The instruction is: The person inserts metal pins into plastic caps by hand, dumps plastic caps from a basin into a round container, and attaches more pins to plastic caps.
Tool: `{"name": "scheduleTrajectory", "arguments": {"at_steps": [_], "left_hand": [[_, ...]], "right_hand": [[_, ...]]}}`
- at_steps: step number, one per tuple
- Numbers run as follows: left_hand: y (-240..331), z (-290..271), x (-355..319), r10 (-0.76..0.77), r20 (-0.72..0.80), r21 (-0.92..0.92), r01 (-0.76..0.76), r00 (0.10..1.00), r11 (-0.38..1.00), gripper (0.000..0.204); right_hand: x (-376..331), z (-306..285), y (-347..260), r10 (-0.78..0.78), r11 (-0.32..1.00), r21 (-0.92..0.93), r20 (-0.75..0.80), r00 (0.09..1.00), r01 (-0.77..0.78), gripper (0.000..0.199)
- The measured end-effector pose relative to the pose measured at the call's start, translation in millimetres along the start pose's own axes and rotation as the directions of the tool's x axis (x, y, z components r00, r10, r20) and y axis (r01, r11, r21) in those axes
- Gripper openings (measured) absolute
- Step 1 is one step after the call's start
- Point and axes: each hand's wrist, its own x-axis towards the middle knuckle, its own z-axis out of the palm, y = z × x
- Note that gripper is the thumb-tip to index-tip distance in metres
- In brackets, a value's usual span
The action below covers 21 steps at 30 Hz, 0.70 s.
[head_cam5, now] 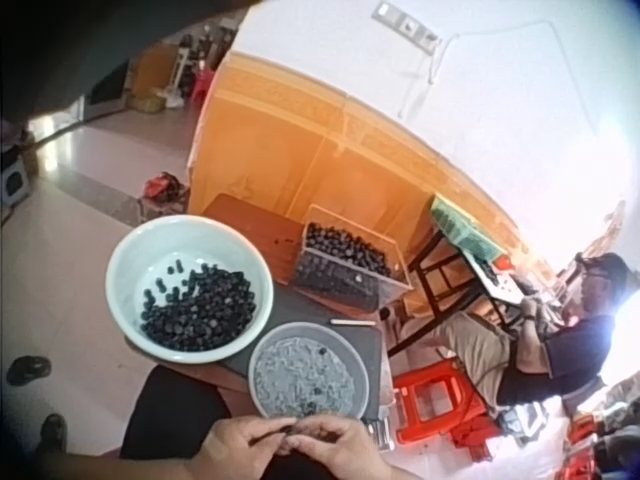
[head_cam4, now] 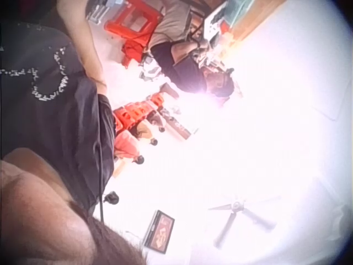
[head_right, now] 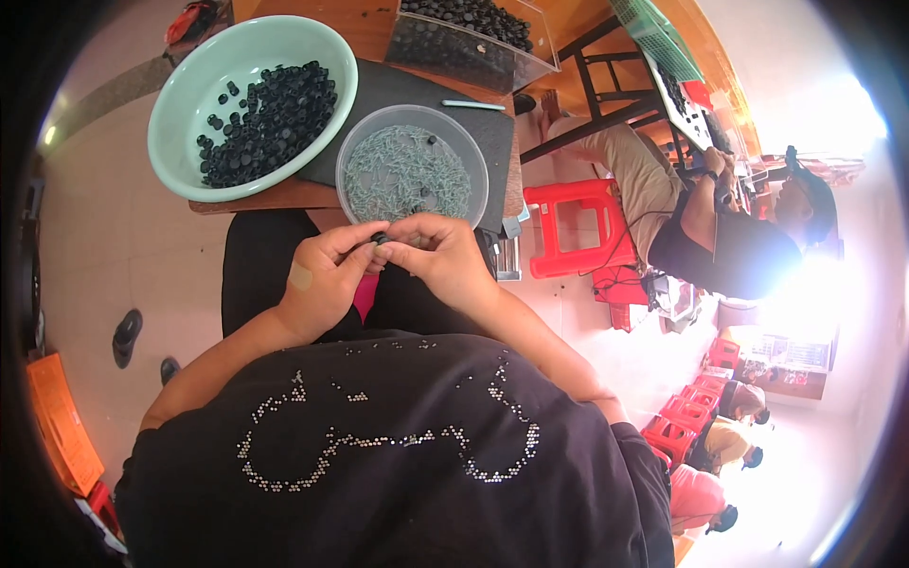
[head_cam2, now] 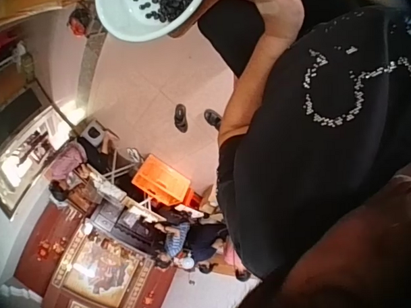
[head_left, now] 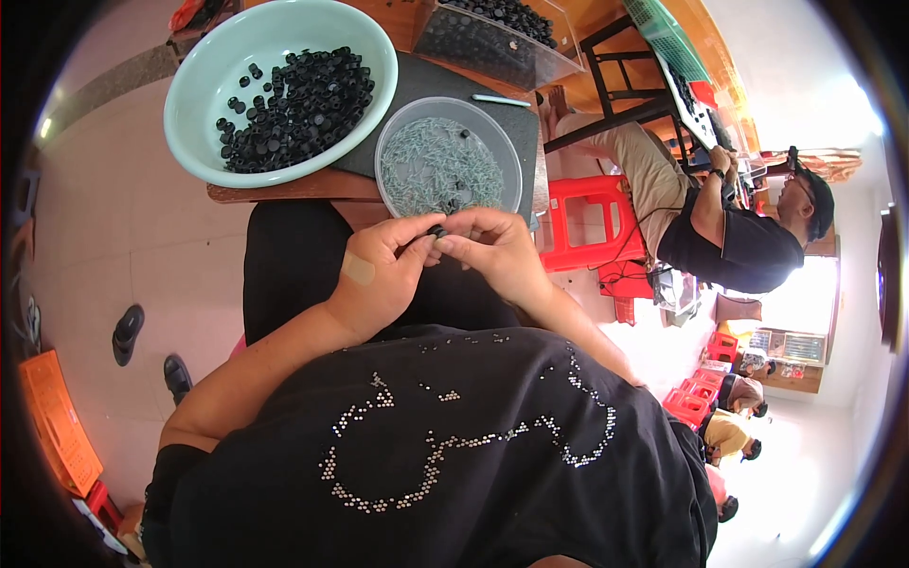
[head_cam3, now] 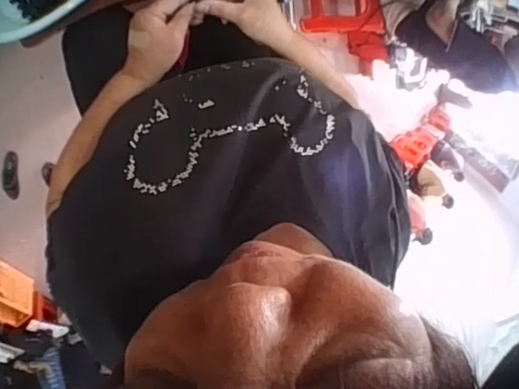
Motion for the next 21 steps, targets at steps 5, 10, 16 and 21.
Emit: {"name": "scheduleTrajectory", "arguments": {"at_steps": [5, 10, 16, 21], "left_hand": [[-1, 0, -1, 0.037, -0.02, 0.051, -0.036, 0.999, 0.998, 0.022], [6, -1, -1, -0.077, 0.014, 0.008, 0.076, 0.997, 0.997, 0.023], [5, 2, -2, -0.026, -0.015, 0.063, 0.027, 1.0, 0.998, 0.025], [1, 3, -4, 0.017, -0.009, 0.112, -0.016, 1.0, 0.994, 0.027]], "right_hand": [[-1, 4, 8, 0.028, 0.996, 0.083, 0.017, 0.999, -0.03, 0.009], [-1, 10, 14, -0.02, 0.98, 0.198, 0.024, 1.0, 0.015, 0.007], [1, 10, 15, 0.017, 0.986, 0.167, -0.003, 1.0, -0.017, 0.004], [2, 10, 27, -0.036, 0.99, 0.137, -0.025, 0.999, 0.04, 0.007]]}}
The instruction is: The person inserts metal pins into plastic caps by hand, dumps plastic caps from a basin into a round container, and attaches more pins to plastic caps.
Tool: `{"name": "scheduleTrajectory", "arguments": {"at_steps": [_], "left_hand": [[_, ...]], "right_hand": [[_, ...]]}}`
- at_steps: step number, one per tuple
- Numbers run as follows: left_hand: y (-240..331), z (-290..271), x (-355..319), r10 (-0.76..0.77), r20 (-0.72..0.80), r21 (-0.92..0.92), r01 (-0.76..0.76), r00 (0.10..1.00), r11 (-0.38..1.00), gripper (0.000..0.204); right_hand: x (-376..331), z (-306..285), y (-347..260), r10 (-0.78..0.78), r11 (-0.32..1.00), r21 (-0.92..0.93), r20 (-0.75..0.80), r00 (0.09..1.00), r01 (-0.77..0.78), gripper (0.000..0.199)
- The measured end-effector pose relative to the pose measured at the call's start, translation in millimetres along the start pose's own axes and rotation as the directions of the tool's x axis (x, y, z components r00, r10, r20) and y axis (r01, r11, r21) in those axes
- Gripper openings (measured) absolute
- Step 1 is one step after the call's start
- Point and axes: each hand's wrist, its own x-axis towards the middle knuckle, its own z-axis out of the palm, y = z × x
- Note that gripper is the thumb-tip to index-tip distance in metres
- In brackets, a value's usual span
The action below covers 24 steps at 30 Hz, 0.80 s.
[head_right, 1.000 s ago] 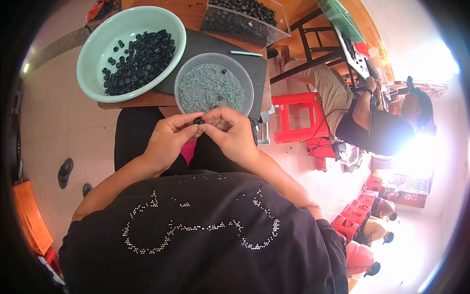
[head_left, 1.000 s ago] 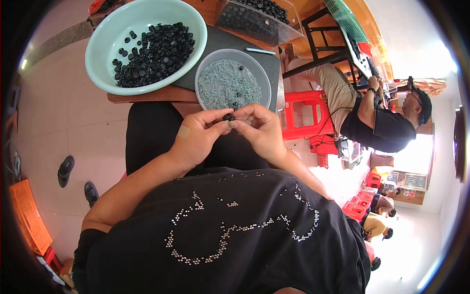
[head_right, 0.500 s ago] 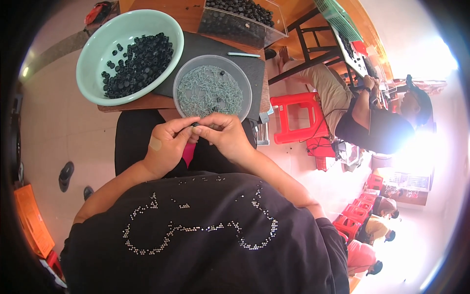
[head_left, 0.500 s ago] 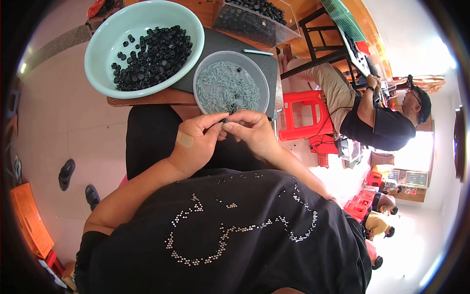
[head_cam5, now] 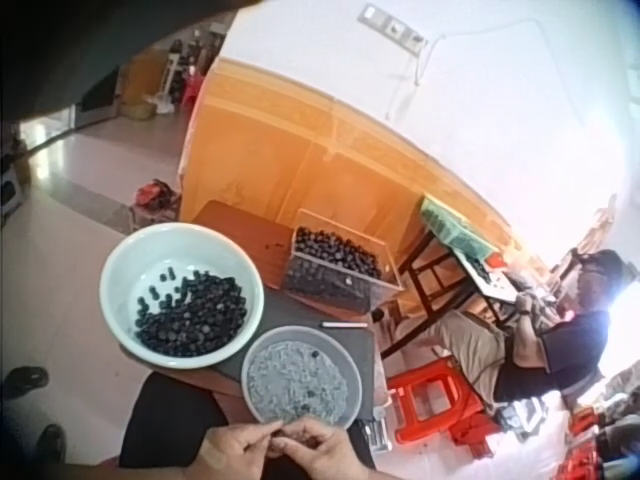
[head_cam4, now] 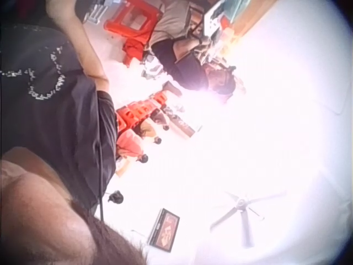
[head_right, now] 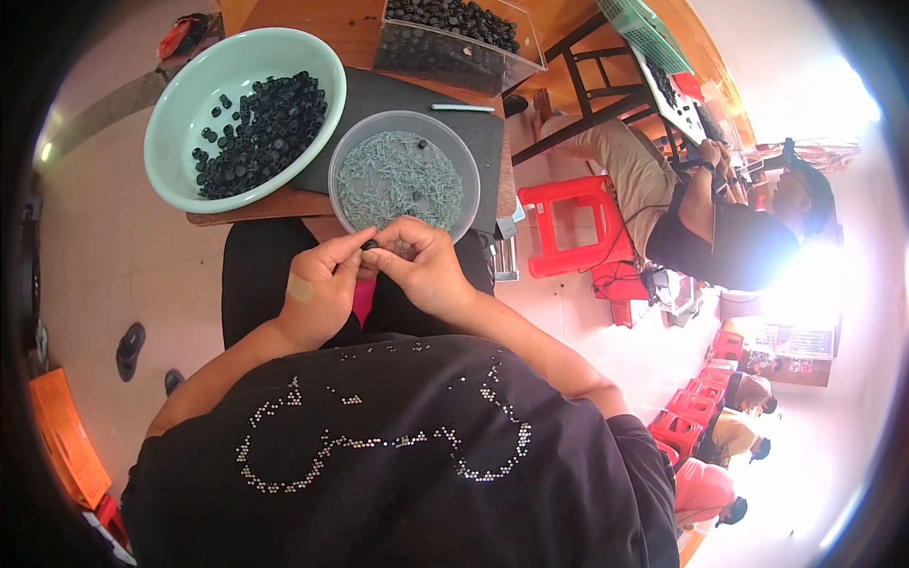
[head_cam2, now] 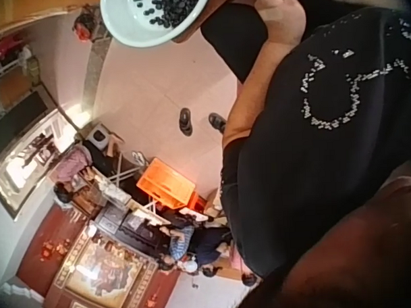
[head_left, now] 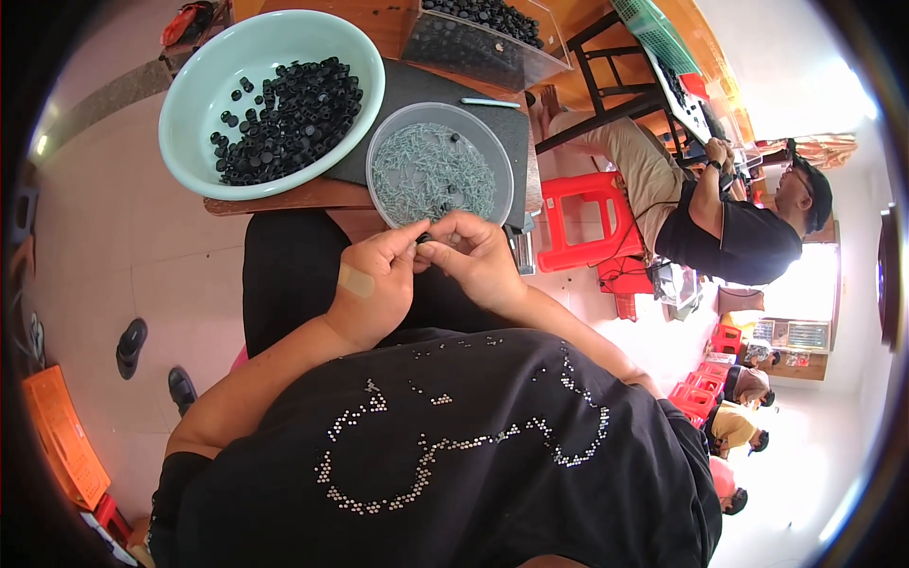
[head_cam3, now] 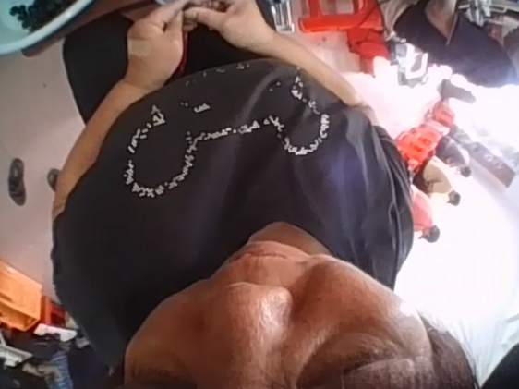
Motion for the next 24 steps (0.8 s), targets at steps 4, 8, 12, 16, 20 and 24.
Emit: {"name": "scheduleTrajectory", "arguments": {"at_steps": [4, 8, 12, 16, 20, 24], "left_hand": [[-5, 1, -1, 0.048, -0.002, 0.034, -0.048, 0.999, 0.998, 0.029], [4, 1, 2, 0.054, -0.015, -0.006, -0.054, 0.998, 0.999, 0.031], [-2, -4, 9, 0.019, -0.043, -0.149, -0.025, 0.999, 0.989, 0.037], [-19, -7, 13, -0.054, 0.004, -0.135, 0.054, 0.999, 0.989, 0.034], [-37, -6, 13, -0.184, 0.125, -0.06, 0.193, 0.975, 0.979, 0.029], [-27, -7, 9, -0.261, 0.274, 0.149, 0.227, 0.926, 0.962, 0.024]], "right_hand": [[2, -6, 15, -0.062, 0.995, -0.077, -0.016, 0.998, 0.061, 0.01], [0, -8, 7, -0.235, 0.921, -0.329, -0.04, 0.971, 0.21, 0.015], [-2, -1, -13, -0.458, 0.745, -0.546, -0.002, 0.889, 0.383, 0.024], [-2, -1, -22, -0.48, 0.687, -0.596, 0.058, 0.875, 0.416, 0.029], [0, -2, -21, -0.509, 0.699, -0.557, 0.054, 0.859, 0.449, 0.03], [4, -10, -5, -0.194, 0.949, -0.268, -0.084, 0.977, 0.165, 0.024]]}}
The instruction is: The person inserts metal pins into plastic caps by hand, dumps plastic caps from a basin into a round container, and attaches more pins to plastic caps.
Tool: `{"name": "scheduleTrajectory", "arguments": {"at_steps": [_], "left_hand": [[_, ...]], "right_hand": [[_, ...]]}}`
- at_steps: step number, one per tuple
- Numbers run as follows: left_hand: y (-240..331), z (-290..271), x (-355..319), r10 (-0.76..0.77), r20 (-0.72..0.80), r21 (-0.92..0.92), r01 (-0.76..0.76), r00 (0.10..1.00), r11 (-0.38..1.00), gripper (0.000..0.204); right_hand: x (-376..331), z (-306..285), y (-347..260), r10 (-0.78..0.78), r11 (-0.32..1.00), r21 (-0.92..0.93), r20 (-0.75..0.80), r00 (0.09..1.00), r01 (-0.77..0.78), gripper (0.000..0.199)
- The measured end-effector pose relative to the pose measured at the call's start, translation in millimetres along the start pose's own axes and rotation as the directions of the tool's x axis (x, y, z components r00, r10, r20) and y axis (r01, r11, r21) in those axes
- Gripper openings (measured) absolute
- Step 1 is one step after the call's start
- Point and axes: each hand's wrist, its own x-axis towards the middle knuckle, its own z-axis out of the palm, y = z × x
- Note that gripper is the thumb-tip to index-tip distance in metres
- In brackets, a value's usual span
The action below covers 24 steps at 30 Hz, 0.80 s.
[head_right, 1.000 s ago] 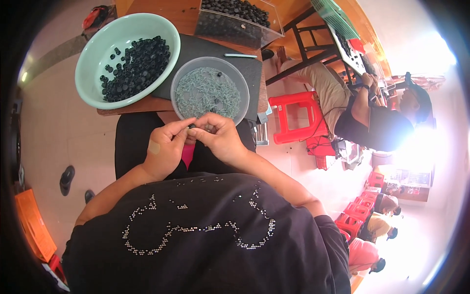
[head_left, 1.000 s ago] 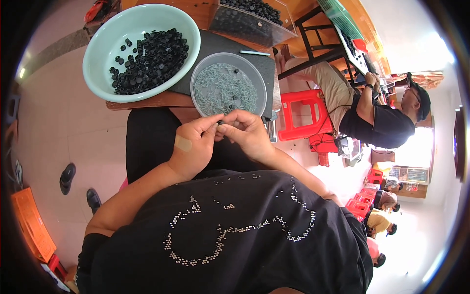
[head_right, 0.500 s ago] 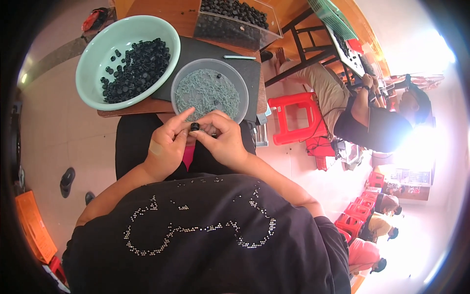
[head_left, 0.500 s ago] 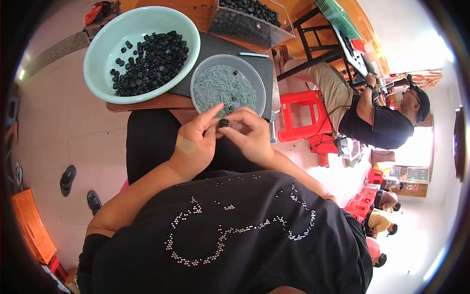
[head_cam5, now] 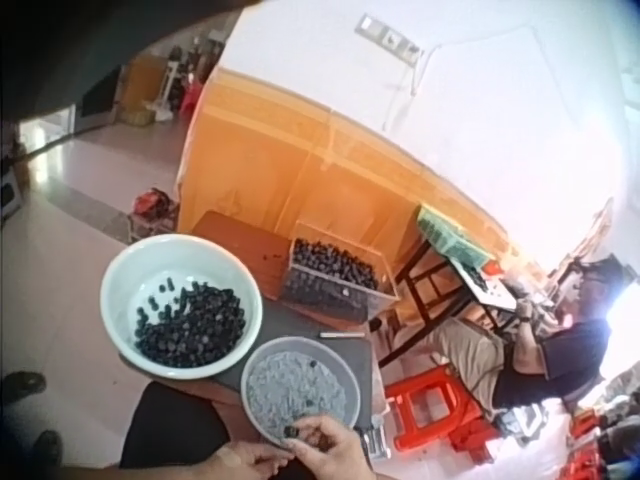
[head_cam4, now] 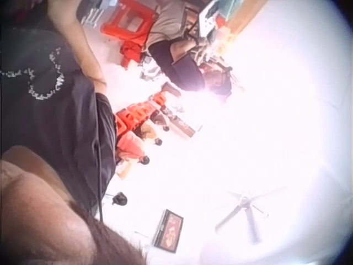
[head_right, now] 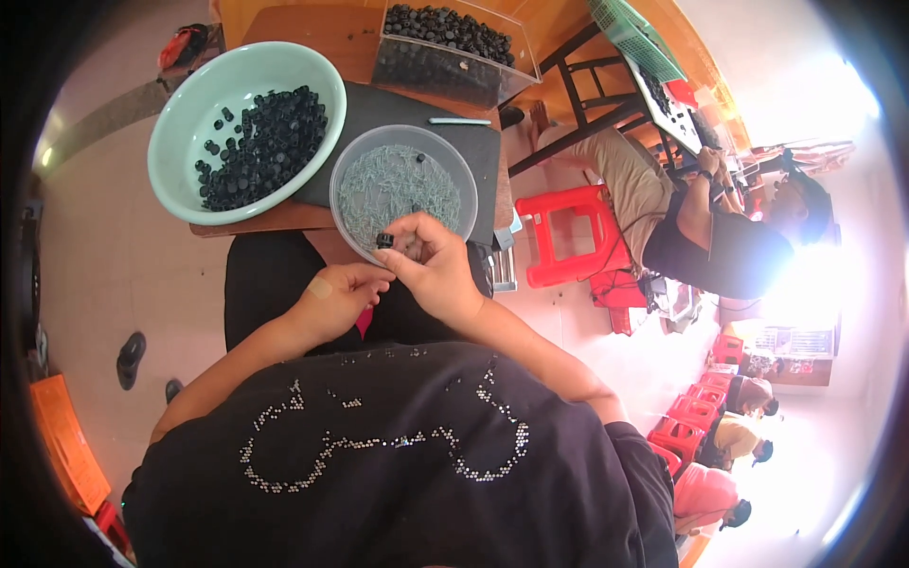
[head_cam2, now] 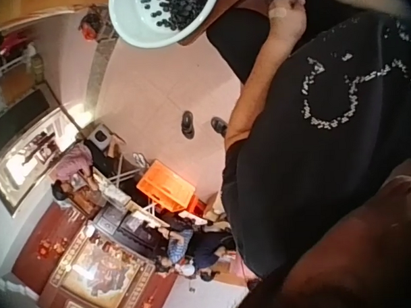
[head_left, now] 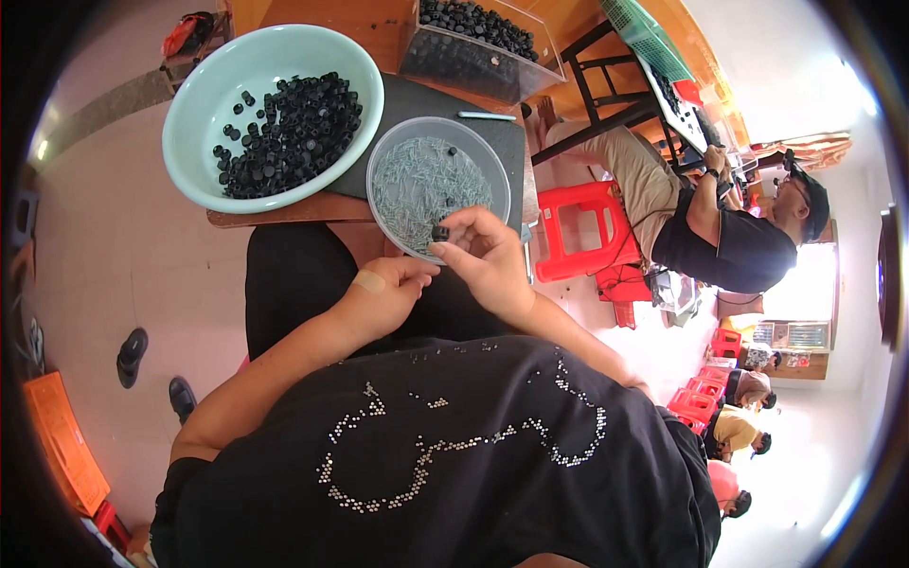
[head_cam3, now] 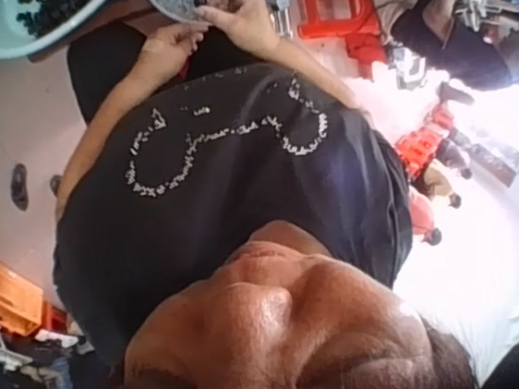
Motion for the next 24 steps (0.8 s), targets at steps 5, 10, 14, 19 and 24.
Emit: {"name": "scheduleTrajectory", "arguments": {"at_steps": [5, 10, 14, 19, 24], "left_hand": [[1, 0, 1, 0.007, 0.026, 0.075, -0.009, 1.0, 0.997, 0.025], [1, -1, -2, -0.01, 0.059, 0.032, 0.008, 0.998, 0.999, 0.026], [1, -4, 0, -0.035, 0.079, 0.009, 0.035, 0.996, 0.999, 0.027], [2, -9, 5, -0.014, 0.071, 0.011, 0.014, 0.997, 1.0, 0.027], [-3, -6, 6, -0.121, 0.079, -0.014, 0.122, 0.99, 0.992, 0.027]], "right_hand": [[28, -23, 17, 0.439, 0.893, 0.035, 0.158, 0.885, -0.449, 0.017], [136, -66, -37, 0.008, 0.942, 0.327, -0.256, 0.967, 0.078, 0.017], [151, -60, -32, 0.017, 0.969, 0.235, -0.391, 0.92, 0.082, 0.018], [89, -51, 29, 0.258, 0.962, 0.125, -0.14, 0.956, -0.241, 0.012], [54, -65, 56, 0.172, 0.915, -0.347, -0.133, 0.976, -0.208, 0.012]]}}
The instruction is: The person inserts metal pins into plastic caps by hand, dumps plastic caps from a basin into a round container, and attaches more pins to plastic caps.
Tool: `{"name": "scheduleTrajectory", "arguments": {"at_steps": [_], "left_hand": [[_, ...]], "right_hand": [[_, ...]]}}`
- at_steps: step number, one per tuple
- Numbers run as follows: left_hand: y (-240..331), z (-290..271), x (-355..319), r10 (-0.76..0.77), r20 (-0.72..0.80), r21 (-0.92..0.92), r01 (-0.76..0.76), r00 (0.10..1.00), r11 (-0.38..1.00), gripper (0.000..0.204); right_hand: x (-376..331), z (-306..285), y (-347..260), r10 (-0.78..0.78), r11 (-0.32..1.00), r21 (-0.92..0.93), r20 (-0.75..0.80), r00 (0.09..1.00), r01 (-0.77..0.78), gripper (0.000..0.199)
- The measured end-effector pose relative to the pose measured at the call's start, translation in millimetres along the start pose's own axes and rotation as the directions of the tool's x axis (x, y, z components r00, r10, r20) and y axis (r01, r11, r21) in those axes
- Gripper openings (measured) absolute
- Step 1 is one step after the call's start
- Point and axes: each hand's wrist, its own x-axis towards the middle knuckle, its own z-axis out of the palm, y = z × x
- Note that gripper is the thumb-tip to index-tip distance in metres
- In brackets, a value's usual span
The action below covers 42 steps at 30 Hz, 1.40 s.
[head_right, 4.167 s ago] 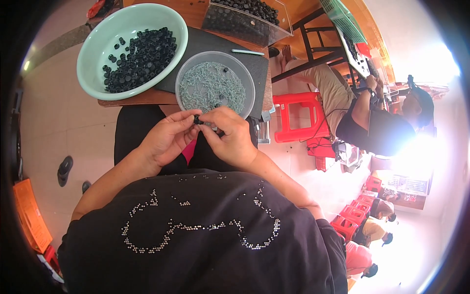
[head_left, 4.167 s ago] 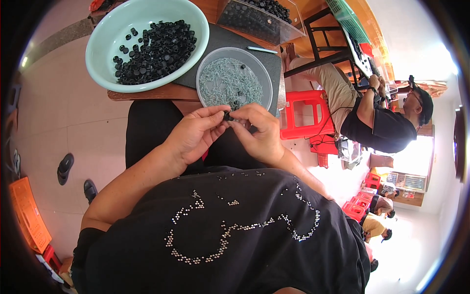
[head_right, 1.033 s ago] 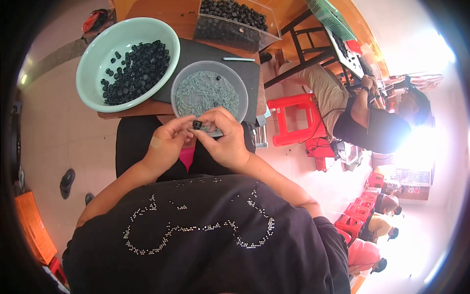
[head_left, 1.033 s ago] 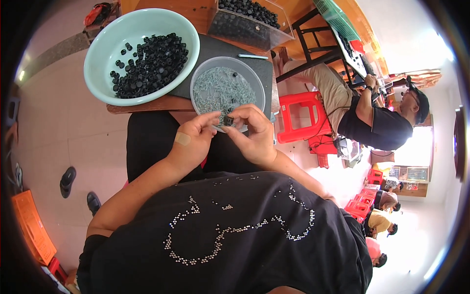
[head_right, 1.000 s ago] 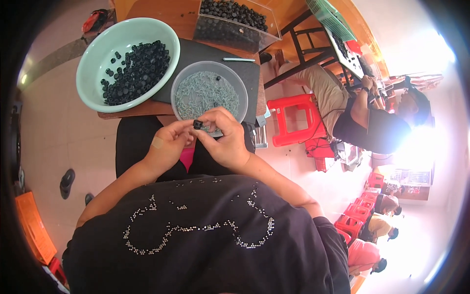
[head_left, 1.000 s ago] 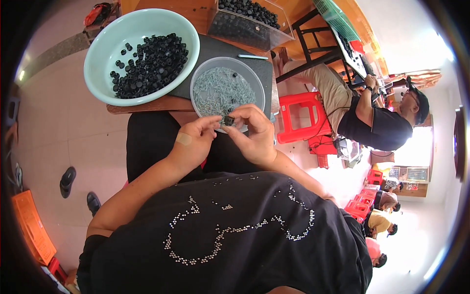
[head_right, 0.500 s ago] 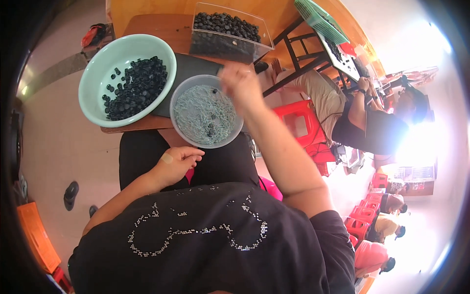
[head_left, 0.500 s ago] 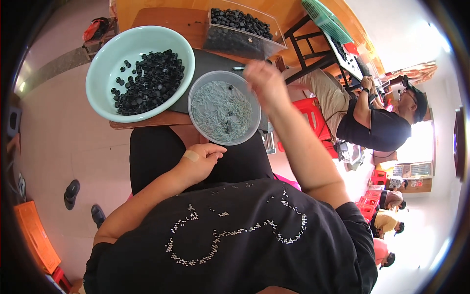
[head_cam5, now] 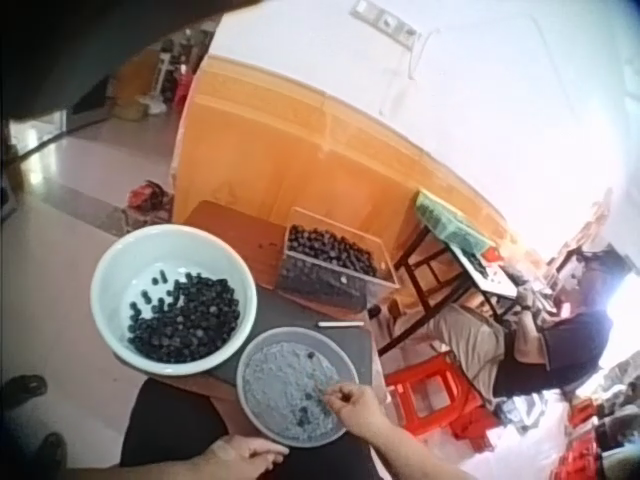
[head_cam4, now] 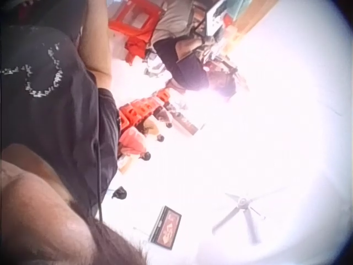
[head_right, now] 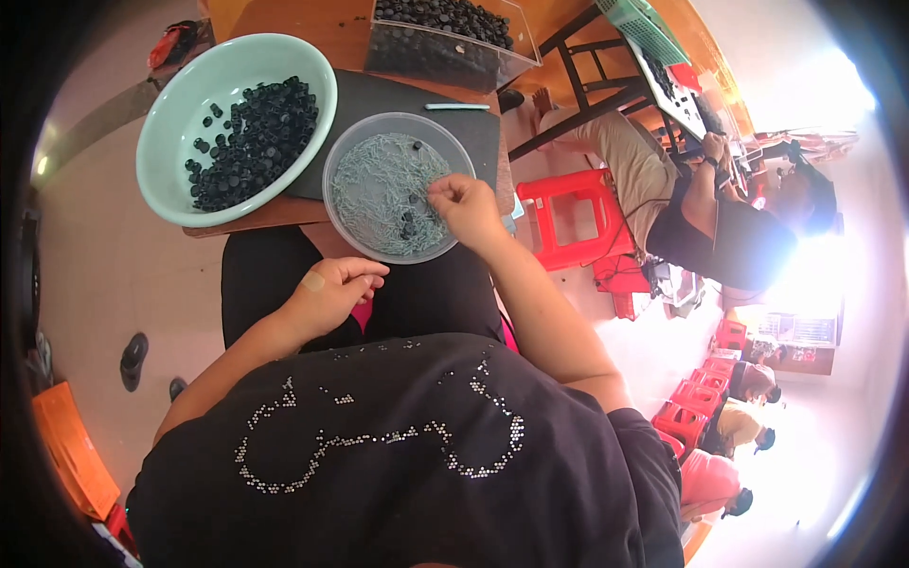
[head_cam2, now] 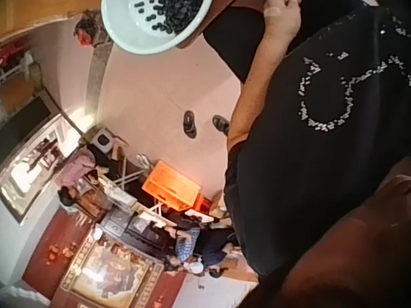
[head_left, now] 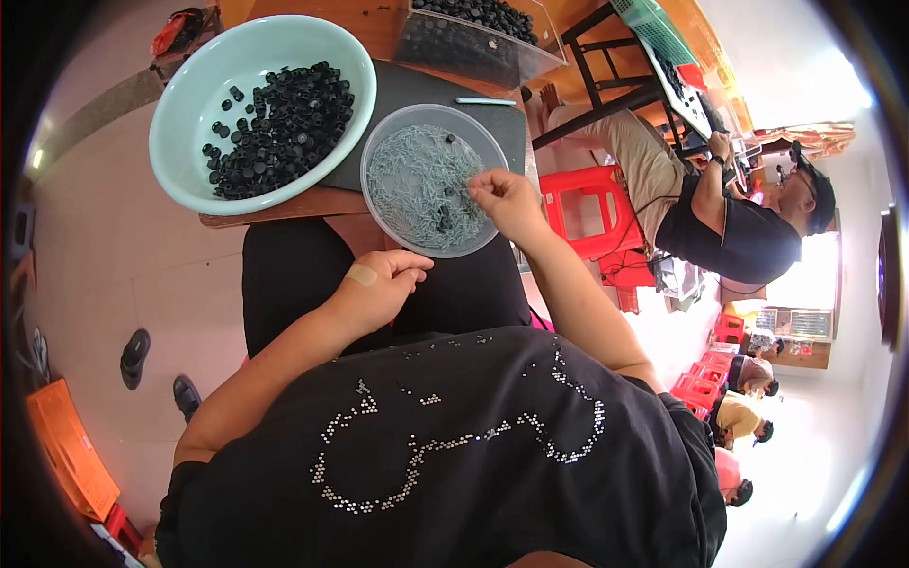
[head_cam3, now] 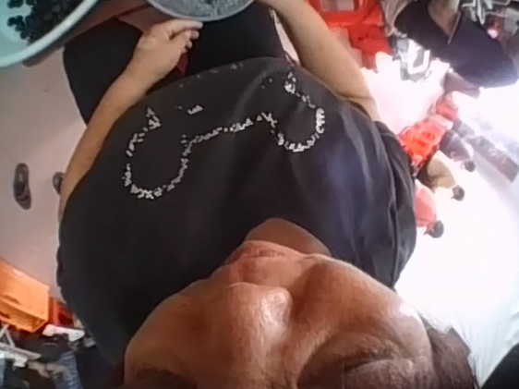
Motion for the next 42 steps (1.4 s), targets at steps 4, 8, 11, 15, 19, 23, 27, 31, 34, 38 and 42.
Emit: {"name": "scheduleTrajectory", "arguments": {"at_steps": [4, 8, 11, 15, 19, 23, 27, 31, 34, 38, 42], "left_hand": [[-1, 2, 2, -0.011, 0.015, 0.013, 0.011, 1.0, 1.0, 0.027], [-8, 4, 3, -0.035, 0.023, -0.004, 0.035, 0.999, 0.999, 0.027], [-8, 3, 1, -0.007, 0.01, -0.013, 0.007, 1.0, 1.0, 0.027], [-1, 1, 1, 0.009, 0.015, 0.0, -0.009, 1.0, 1.0, 0.027], [-14, 0, 5, 0.049, -0.047, 0.031, -0.048, 0.998, 0.998, 0.027], [-30, -2, 15, 0.039, -0.09, -0.048, -0.044, 0.995, 0.998, 0.028], [-23, -4, 16, 0.014, -0.109, -0.13, -0.029, 0.994, 0.991, 0.027], [-26, -6, 17, 0.067, -0.145, -0.256, -0.103, 0.987, 0.961, 0.029], [-24, -10, 16, 0.078, -0.145, -0.321, -0.121, 0.986, 0.939, 0.029], [-20, -10, 16, 0.058, -0.189, -0.374, -0.127, 0.98, 0.919, 0.03], [-20, -12, 16, 0.008, -0.233, -0.419, -0.107, 0.973, 0.902, 0.03]], "right_hand": [[-16, -3, 5, -0.126, 0.963, -0.227, 0.1, 0.987, 0.146, 0.019], [-24, 17, -4, -0.229, 0.886, -0.366, 0.185, 0.956, 0.283, 0.016], [-26, 24, -5, -0.245, 0.849, -0.424, 0.213, 0.946, 0.315, 0.015], [-21, 20, 1, -0.318, 0.806, -0.467, 0.175, 0.932, 0.363, 0.014], [-13, 12, -5, -0.318, 0.862, -0.413, 0.011, 0.948, 0.294, 0.012], [-2, 12, 2, -0.389, 0.822, -0.434, 0.046, 0.92, 0.369, 0.013], [4, 22, 4, -0.375, 0.745, -0.546, 0.132, 0.918, 0.383, 0.019], [9, 22, 7, -0.342, 0.771, -0.536, 0.107, 0.934, 0.344, 0.018], [6, 12, 3, -0.323, 0.855, -0.4, 0.086, 0.942, 0.33, 0.021], [-10, 10, 2, -0.326, 0.866, -0.339, 0.173, 0.93, 0.367, 0.023], [-13, 20, -2, -0.35, 0.818, -0.408, 0.209, 0.913, 0.406, 0.026]]}}
